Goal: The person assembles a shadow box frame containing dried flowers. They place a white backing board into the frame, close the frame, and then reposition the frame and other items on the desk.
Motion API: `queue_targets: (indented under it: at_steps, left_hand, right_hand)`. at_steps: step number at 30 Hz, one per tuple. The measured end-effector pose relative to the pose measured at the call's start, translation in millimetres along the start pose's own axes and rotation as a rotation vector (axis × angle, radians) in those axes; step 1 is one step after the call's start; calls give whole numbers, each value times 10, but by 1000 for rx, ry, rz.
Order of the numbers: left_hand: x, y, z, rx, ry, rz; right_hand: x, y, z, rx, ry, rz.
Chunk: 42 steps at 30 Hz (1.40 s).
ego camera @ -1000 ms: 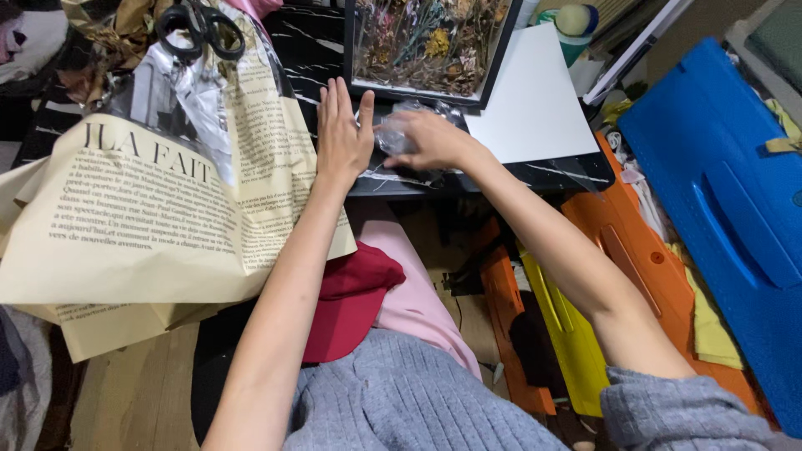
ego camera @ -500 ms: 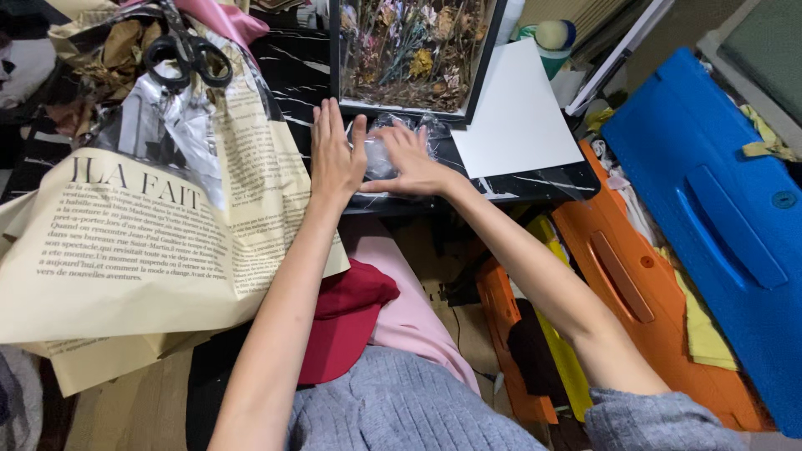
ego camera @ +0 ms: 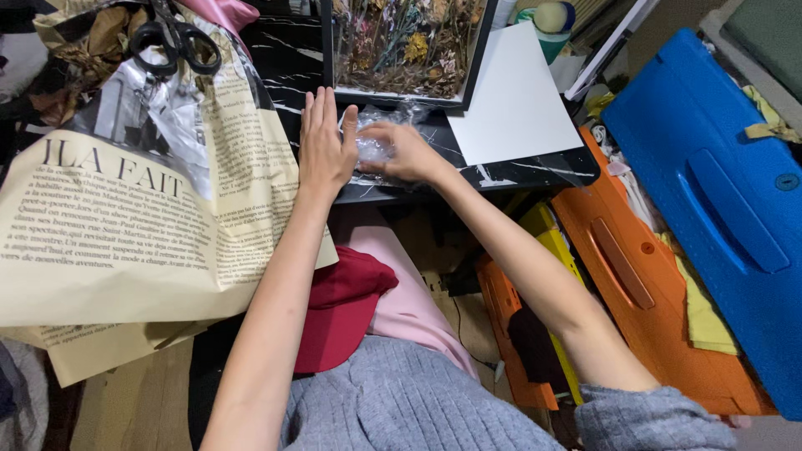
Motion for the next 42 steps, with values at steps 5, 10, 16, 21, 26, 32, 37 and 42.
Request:
queue_targets:
  at_steps: [5, 10, 16, 21, 26, 32, 37, 42]
  left_hand:
    - [23, -92, -24, 5, -40, 11]
    - [49, -114, 42, 43, -15, -31]
    - [11, -124, 122, 113, 33, -57]
    - [-54, -91, 135, 200, 80, -95]
    - [-28, -113, 177, 210, 96, -118]
    - [-25, -100, 190, 217, 147, -120]
    - [-5, -88, 167, 219, 155, -115]
    - [-33, -115, 197, 215, 159, -118]
  right_hand:
    - [40, -83, -43, -192, -62, -122]
    - [-15, -134, 44, -28, 22, -323]
    - [-110, -177, 186, 124, 6, -445]
    - [-130, -59, -249, -534, -454, -423]
    - [-237, 20, -742, -1509, -456, -411]
    - [-245, -131, -849, -1415, -533, -378]
    - [-24, -140, -524, -477, -331, -384]
    - [-12, -125, -204, -179, -283, -296]
Point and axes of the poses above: each hand's wrist, its own x-axis away from the middle knuckle, its own y-axis out of the back of the hand, z = x × y, the point moved 3 cm from there along -x, towards the middle knuckle, and after that the axes turned 8 degrees about x, right-handed, at the moved point
